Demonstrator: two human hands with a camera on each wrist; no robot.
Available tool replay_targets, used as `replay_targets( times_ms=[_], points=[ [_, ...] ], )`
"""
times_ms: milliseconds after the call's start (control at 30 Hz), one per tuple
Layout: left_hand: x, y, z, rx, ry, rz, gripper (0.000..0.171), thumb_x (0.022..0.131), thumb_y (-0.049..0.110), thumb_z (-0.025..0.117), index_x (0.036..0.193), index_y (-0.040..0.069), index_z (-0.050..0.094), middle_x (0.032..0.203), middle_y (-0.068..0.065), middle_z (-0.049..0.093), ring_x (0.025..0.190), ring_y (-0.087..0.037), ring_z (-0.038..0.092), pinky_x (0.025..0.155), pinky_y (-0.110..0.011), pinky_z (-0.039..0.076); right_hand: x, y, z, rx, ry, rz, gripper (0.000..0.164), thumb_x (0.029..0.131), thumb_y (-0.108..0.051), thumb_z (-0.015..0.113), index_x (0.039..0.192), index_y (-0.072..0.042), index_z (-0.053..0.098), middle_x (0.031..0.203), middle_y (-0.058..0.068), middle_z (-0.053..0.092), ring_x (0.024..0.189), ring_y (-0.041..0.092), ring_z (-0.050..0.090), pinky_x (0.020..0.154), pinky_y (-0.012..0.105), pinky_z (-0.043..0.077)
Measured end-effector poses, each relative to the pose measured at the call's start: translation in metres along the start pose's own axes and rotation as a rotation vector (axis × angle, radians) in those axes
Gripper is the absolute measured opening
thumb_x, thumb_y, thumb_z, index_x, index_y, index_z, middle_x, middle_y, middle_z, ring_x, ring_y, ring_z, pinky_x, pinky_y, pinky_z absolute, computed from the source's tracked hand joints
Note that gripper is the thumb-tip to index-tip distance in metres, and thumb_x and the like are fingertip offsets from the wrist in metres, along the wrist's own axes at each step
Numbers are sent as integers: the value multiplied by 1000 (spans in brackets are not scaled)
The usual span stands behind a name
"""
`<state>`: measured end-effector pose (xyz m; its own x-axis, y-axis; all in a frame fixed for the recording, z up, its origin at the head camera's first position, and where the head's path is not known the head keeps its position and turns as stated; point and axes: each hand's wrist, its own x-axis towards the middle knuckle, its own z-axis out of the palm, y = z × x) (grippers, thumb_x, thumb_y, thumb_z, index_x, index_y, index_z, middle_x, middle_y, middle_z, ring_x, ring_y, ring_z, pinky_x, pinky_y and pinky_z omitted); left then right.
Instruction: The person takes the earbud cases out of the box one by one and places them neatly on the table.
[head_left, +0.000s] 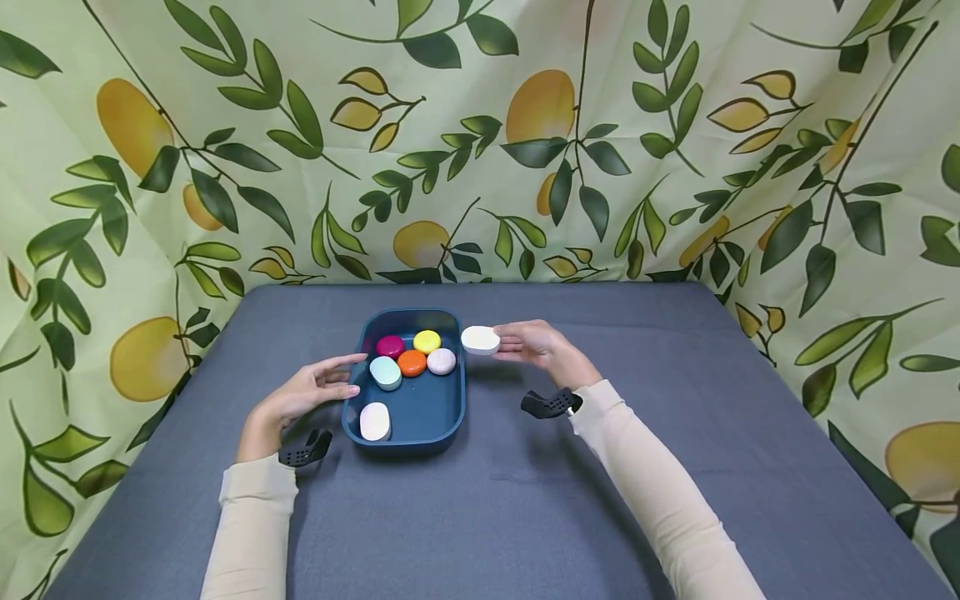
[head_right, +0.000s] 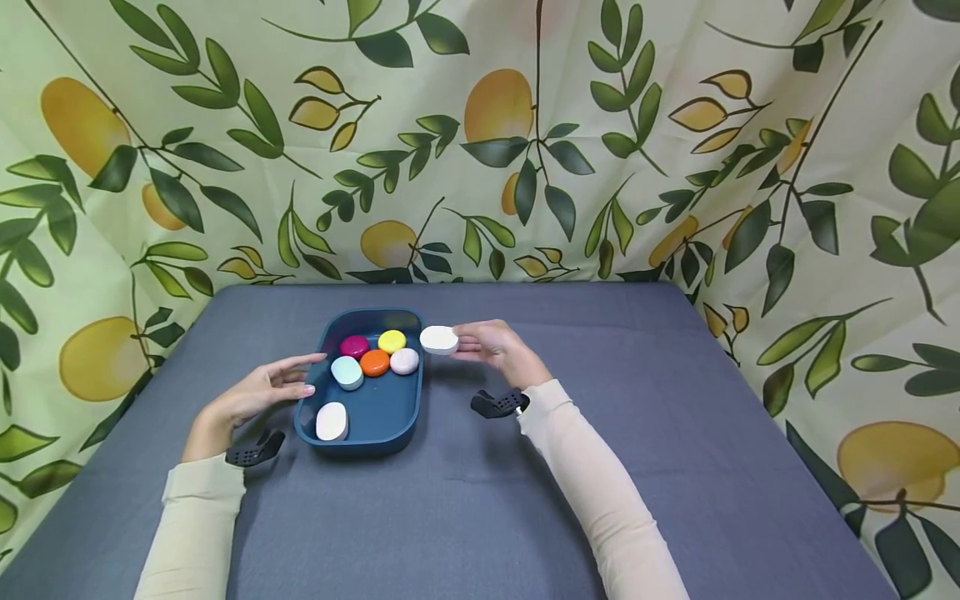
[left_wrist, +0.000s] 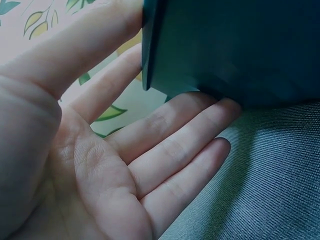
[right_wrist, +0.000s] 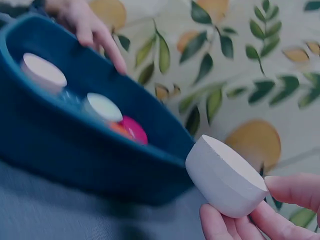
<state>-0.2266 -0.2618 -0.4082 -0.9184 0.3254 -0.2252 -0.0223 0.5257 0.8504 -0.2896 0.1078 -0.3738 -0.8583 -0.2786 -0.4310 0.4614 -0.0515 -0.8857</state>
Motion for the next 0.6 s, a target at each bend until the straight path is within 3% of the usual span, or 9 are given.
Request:
replay_targets(
  times_ms=[167, 400, 600],
  points=[
    [0, -1, 0, 1, -1, -6, 66, 93, 29, 63, 150, 14, 33, 158, -26, 23, 142, -50, 28, 112, -65, 29, 9, 5, -17, 39, 48, 21, 45, 95, -5, 55, 137, 8, 45, 79, 1, 69, 75, 11, 68, 103, 39, 49],
    [0, 0, 0, -11, -3, 0, 66, 93, 27, 63, 150, 15, 33, 158, -26, 24, 142, -49, 29, 112, -64, 30, 23, 15, -23, 20, 86, 16, 44, 96, -6, 56, 137, 7, 47, 80, 1, 68, 75, 10, 67, 84, 28, 59],
    [1, -2, 0, -5, 4, -1, 67, 93, 28, 64, 150, 15, 33, 157, -26, 26, 141, -49, 30, 112, -65, 31, 35, 20, -24, 7, 140, 29, 43, 95, -6, 57, 135, 7, 49, 75, 0, 66, 71, 8, 66, 88, 29, 58]
  ],
)
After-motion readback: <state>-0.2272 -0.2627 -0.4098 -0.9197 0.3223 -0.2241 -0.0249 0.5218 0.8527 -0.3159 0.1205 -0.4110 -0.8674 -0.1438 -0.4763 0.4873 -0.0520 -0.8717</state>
